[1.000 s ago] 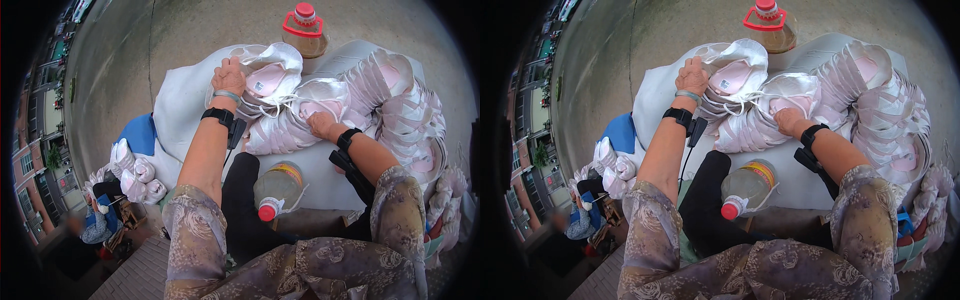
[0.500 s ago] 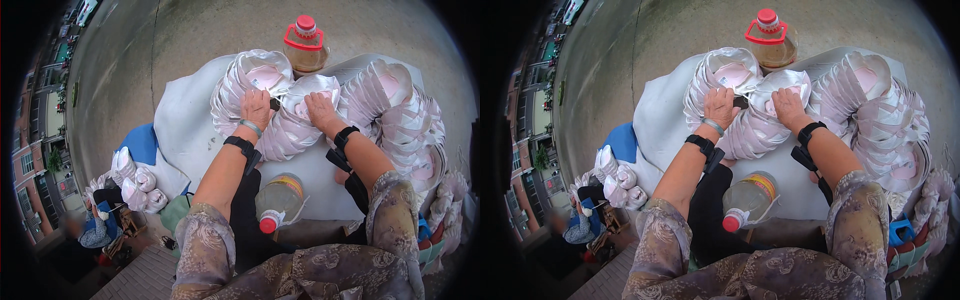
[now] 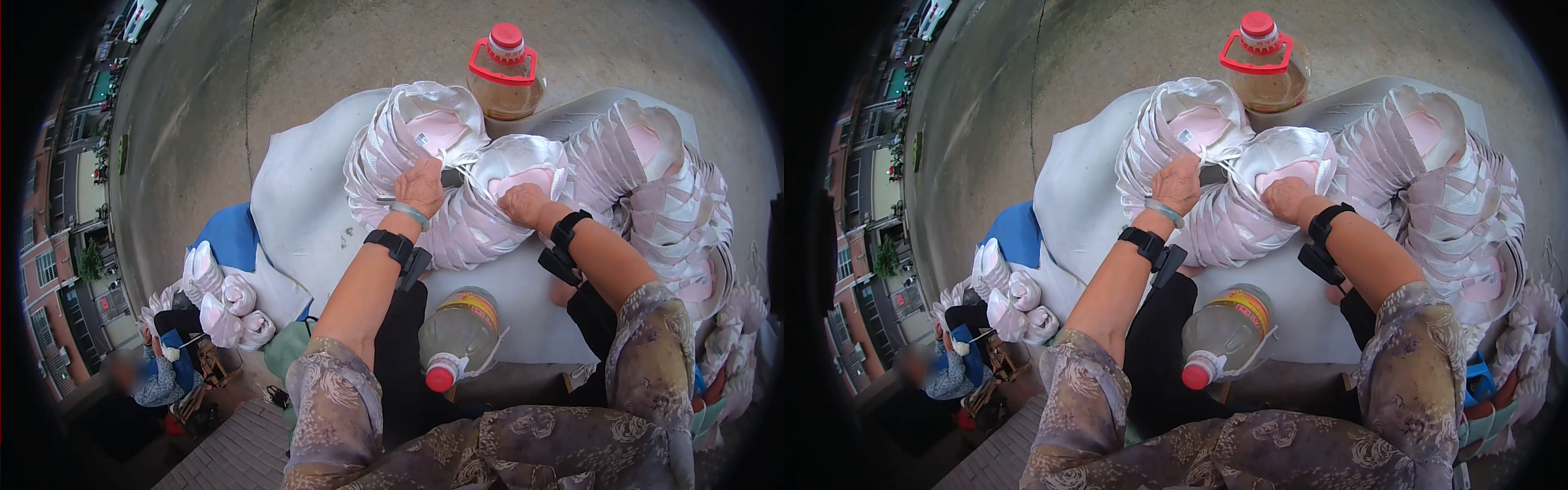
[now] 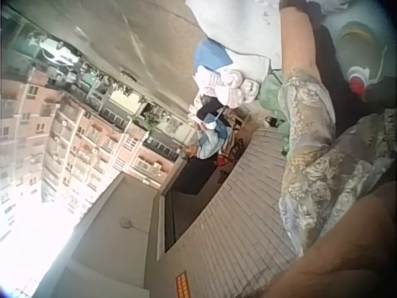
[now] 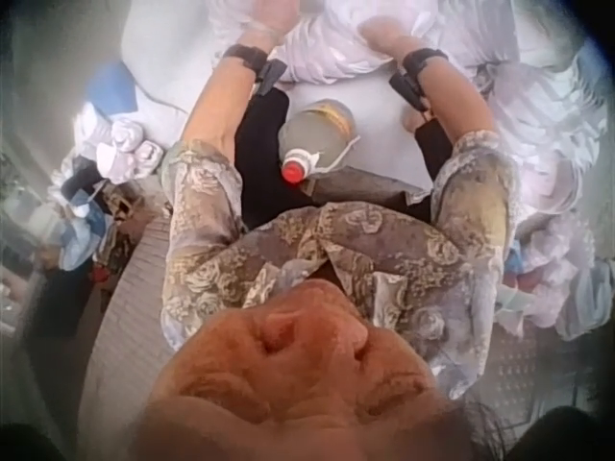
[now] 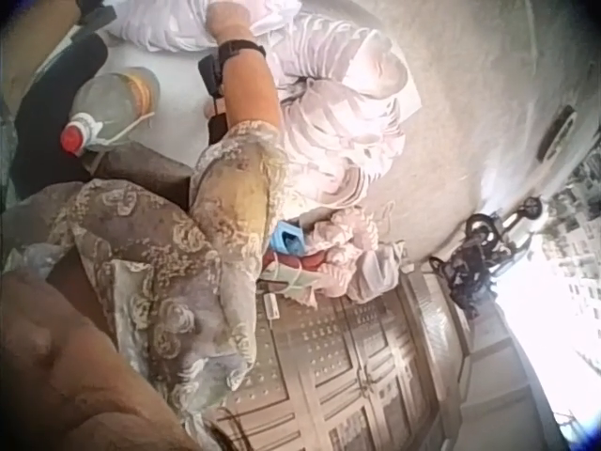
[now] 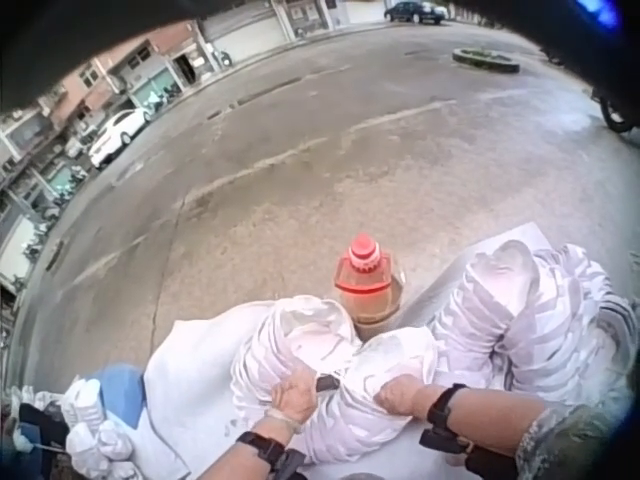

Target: The recorder is lacing and organizing a batch of pink and white sneakers.

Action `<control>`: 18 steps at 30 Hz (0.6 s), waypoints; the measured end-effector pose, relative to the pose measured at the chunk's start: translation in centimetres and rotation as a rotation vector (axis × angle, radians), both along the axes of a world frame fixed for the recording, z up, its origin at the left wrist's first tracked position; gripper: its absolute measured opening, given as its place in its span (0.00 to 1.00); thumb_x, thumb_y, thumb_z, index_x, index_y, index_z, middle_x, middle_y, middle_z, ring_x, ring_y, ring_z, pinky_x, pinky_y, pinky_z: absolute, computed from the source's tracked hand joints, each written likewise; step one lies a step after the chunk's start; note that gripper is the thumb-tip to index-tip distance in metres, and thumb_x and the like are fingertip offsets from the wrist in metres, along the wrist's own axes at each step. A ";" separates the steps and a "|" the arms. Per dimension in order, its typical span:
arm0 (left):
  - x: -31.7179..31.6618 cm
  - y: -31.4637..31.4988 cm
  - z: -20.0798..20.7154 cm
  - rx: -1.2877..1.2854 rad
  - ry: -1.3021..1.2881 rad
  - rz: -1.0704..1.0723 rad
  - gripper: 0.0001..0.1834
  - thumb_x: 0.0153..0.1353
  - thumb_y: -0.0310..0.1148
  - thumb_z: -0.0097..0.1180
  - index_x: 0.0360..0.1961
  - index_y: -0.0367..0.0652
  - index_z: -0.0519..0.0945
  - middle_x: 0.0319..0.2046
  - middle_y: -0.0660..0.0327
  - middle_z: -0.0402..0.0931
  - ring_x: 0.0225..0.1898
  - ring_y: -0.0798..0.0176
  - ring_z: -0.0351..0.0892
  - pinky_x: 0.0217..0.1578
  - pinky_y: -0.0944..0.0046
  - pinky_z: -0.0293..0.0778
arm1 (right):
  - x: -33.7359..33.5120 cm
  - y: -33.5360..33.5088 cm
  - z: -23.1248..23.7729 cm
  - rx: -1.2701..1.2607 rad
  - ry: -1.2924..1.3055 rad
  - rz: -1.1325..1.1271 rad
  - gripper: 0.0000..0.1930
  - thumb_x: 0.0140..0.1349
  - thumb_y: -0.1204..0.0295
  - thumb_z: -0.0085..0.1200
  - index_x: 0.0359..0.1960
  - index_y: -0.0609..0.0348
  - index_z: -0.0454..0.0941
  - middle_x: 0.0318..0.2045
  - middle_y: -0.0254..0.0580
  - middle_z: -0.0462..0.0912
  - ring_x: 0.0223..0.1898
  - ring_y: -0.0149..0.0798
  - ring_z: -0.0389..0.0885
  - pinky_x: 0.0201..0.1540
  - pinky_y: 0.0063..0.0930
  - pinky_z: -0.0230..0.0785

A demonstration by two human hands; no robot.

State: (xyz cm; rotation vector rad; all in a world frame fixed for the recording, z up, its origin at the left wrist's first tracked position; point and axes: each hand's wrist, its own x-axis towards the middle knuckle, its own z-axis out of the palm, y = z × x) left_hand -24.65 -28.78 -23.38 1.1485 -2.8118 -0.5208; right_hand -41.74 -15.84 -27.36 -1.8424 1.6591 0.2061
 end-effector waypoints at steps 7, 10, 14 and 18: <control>1.5 4.3 6.6 0.558 -0.059 -0.086 0.10 0.48 0.36 0.46 0.22 0.38 0.70 0.20 0.49 0.71 0.26 0.46 0.71 0.28 0.53 0.65 | 2.2 7.0 -1.1 0.123 -0.142 0.086 0.07 0.45 0.72 0.45 0.21 0.51 0.77 0.27 0.42 0.79 0.34 0.42 0.77 0.38 0.31 0.68; 1.0 6.0 9.5 0.877 -0.054 -0.075 0.11 0.47 0.35 0.47 0.20 0.37 0.70 0.18 0.52 0.70 0.23 0.52 0.70 0.26 0.57 0.64 | 2.1 9.0 -1.9 0.213 -0.145 0.110 0.07 0.44 0.72 0.45 0.21 0.52 0.77 0.26 0.44 0.79 0.36 0.43 0.76 0.40 0.32 0.67; 0.2 9.0 11.6 1.007 0.013 -0.056 0.10 0.47 0.34 0.47 0.20 0.36 0.69 0.14 0.55 0.66 0.18 0.62 0.65 0.23 0.62 0.63 | 1.3 7.7 -0.2 0.376 -0.370 -0.281 0.06 0.48 0.71 0.46 0.20 0.55 0.75 0.20 0.42 0.76 0.26 0.39 0.77 0.28 0.31 0.69; 0.7 13.1 13.5 1.314 0.061 -0.157 0.09 0.49 0.32 0.48 0.20 0.37 0.67 0.13 0.60 0.63 0.18 0.69 0.62 0.21 0.65 0.61 | -3.5 5.5 4.4 0.423 -0.813 -0.867 0.06 0.50 0.70 0.46 0.22 0.57 0.73 0.09 0.29 0.63 0.07 0.25 0.56 0.09 0.18 0.47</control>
